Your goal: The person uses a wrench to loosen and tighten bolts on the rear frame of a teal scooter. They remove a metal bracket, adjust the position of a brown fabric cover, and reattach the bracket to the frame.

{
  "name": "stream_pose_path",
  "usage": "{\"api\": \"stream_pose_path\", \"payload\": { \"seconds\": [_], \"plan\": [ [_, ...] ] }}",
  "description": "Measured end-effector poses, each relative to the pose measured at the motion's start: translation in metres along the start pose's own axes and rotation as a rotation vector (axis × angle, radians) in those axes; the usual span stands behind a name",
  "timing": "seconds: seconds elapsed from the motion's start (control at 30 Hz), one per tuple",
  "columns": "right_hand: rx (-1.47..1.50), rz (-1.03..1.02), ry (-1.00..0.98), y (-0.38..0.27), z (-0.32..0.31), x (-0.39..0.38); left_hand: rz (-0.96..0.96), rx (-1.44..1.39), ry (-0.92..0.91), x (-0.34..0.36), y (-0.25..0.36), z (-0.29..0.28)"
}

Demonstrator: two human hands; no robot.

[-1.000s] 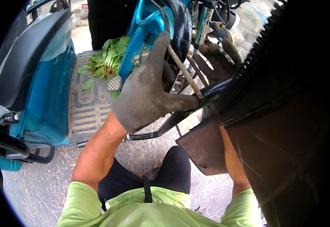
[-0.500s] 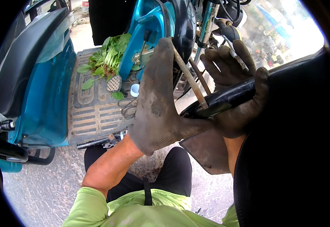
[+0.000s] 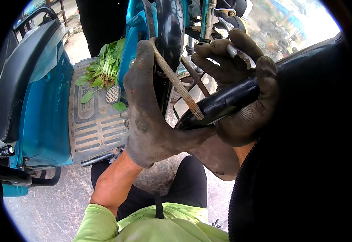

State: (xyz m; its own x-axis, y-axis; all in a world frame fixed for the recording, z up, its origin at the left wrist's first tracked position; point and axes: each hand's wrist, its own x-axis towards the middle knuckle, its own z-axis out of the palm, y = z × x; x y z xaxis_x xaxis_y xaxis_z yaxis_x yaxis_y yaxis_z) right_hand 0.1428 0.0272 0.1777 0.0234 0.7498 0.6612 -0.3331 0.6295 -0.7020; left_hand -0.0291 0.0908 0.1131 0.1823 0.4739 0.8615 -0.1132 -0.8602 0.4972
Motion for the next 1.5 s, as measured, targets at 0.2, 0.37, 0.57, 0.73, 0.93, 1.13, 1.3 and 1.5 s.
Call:
{"api": "stream_pose_path", "payload": {
  "seconds": [0.2,0.37,0.57,0.73,0.93,1.13,1.3,1.5],
  "plan": [
    [-0.162,-0.006,0.121,0.003,0.008,-0.009,-0.022,0.049,-0.073,-0.003,0.001,-0.004],
    [-0.221,0.07,0.265,-0.006,0.025,-0.011,-0.057,0.024,-0.042,0.002,0.016,-0.001],
    [-0.475,0.127,0.258,-0.011,0.03,-0.01,-0.059,0.08,0.08,0.004,0.019,0.006],
    [-0.556,0.363,0.044,-0.042,-0.008,-0.008,-0.051,0.13,0.0,-0.001,0.013,0.002],
    [-0.61,0.501,-0.071,-0.101,-0.03,-0.026,0.074,0.17,0.004,-0.004,0.016,0.01],
    [-0.879,0.604,-0.3,-0.108,-0.022,-0.019,0.083,0.241,-0.079,-0.01,0.008,0.006],
    [-0.989,0.631,-0.419,-0.088,-0.02,-0.012,-0.028,0.339,-0.141,-0.009,0.012,0.001],
    [-1.012,0.913,-0.208,-0.099,0.006,0.0,-0.02,0.402,-0.163,-0.004,0.018,0.008]
  ]
}}
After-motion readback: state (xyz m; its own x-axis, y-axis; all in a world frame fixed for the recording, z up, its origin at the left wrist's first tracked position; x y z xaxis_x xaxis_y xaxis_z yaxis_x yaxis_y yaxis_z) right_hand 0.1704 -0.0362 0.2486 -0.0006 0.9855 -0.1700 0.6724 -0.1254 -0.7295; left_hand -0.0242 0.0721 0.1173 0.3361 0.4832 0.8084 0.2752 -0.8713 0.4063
